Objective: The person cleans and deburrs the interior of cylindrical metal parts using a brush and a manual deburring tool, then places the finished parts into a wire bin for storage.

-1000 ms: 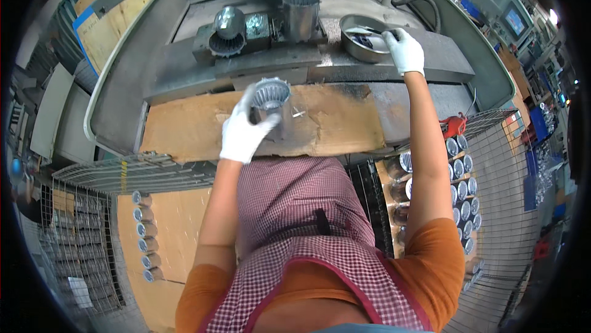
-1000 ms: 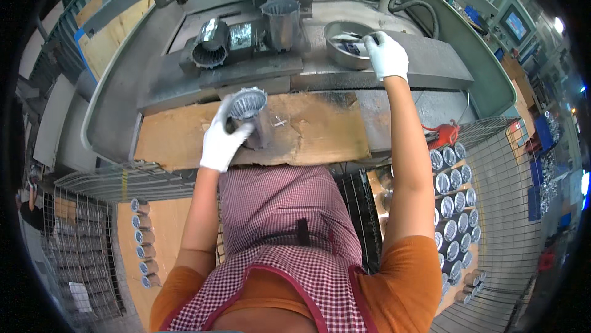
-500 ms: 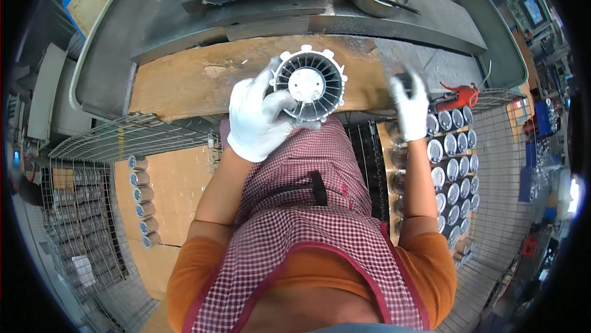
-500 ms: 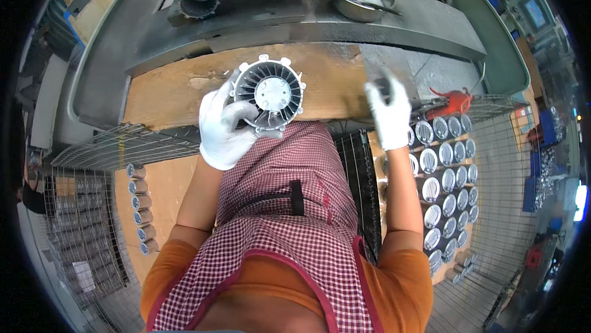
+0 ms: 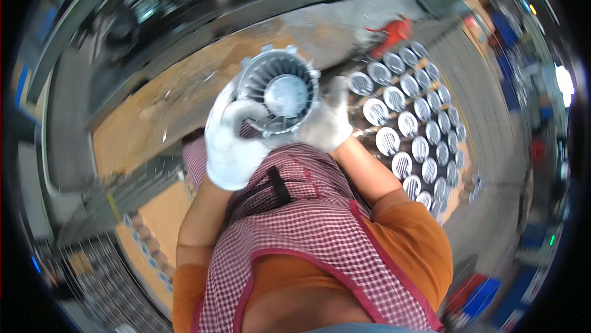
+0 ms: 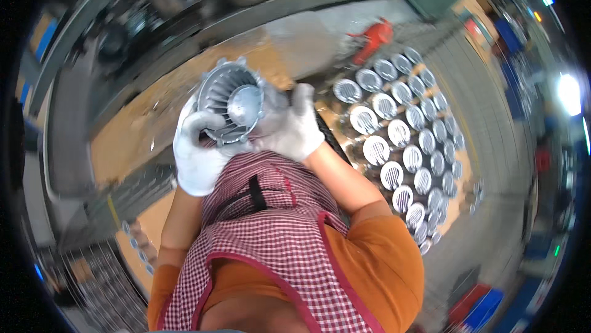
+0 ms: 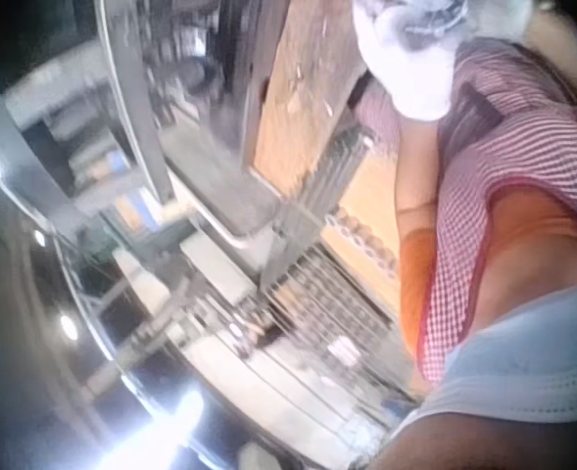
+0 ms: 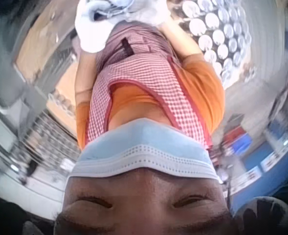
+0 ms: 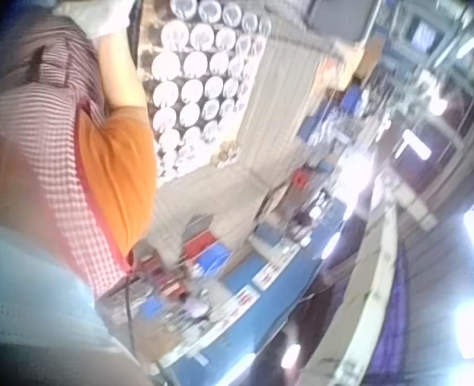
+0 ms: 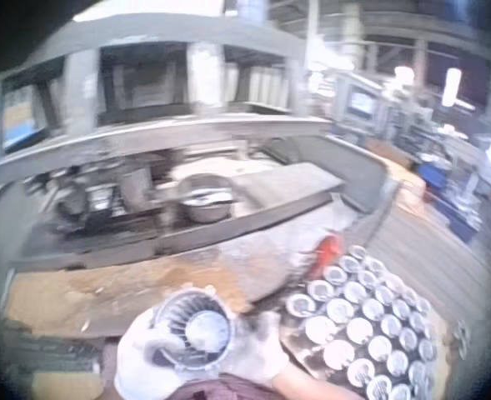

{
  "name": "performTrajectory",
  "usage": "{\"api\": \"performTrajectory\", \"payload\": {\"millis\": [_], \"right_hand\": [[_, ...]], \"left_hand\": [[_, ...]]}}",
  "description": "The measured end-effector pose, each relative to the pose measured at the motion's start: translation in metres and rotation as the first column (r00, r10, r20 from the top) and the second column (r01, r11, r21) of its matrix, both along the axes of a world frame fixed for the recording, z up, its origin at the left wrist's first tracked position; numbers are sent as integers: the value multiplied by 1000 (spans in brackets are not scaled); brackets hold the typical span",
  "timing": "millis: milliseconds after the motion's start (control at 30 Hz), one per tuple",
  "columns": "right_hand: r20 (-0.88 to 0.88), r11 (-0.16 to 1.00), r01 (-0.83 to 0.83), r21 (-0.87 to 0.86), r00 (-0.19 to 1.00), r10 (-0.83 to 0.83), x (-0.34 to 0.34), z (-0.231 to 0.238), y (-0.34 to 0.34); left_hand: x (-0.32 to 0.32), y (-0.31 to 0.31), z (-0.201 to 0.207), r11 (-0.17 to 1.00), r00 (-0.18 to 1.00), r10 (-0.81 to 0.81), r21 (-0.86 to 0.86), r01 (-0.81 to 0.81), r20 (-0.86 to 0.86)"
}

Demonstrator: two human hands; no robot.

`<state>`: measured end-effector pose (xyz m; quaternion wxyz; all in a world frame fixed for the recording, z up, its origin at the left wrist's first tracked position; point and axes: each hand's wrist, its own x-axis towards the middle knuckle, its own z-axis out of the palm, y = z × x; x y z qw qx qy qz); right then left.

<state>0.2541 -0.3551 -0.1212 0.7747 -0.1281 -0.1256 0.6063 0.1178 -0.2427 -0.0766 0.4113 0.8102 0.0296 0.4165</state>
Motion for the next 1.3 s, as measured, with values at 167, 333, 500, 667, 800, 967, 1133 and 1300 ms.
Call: {"api": "performTrajectory", "payload": {"millis": [167, 333, 500, 667, 800, 967, 1133, 1300], "right_hand": [[-98, 957, 240, -162, 961, -258, 51, -35, -68], [-31, 668, 699, -257, 685, -728, 102, -36, -201], [54, 148, 924, -352, 178, -983, 133, -26, -318], [270, -255, 887, -384, -156, -950, 163, -57, -446], [629, -675, 636, -374, -361, -689, 198, -84, -513], [936, -946, 315, 81, 303, 181, 240, -82, -538], [823, -909, 416, -20, 523, 221, 275, -86, -531], [710, -887, 459, -52, 642, 290, 291, -111, -530]], "left_hand": [[-1, -19, -28, 1000, 927, 12, -10, -17, -374], [0, -2, -62, 959, 879, 46, -226, -172, -475], [7, 20, -76, 944, 853, 89, -231, -237, -514], [21, 28, -75, 949, 760, 305, 115, -293, -574], [14, 56, -87, 868, 688, 485, 396, -300, -541], [0, 69, -91, 747, 601, 632, 589, -307, -489], [-13, 65, -75, 696, 496, 710, 606, -385, -500], [-28, 74, -69, 618, 481, 766, 695, -368, -426]]}}
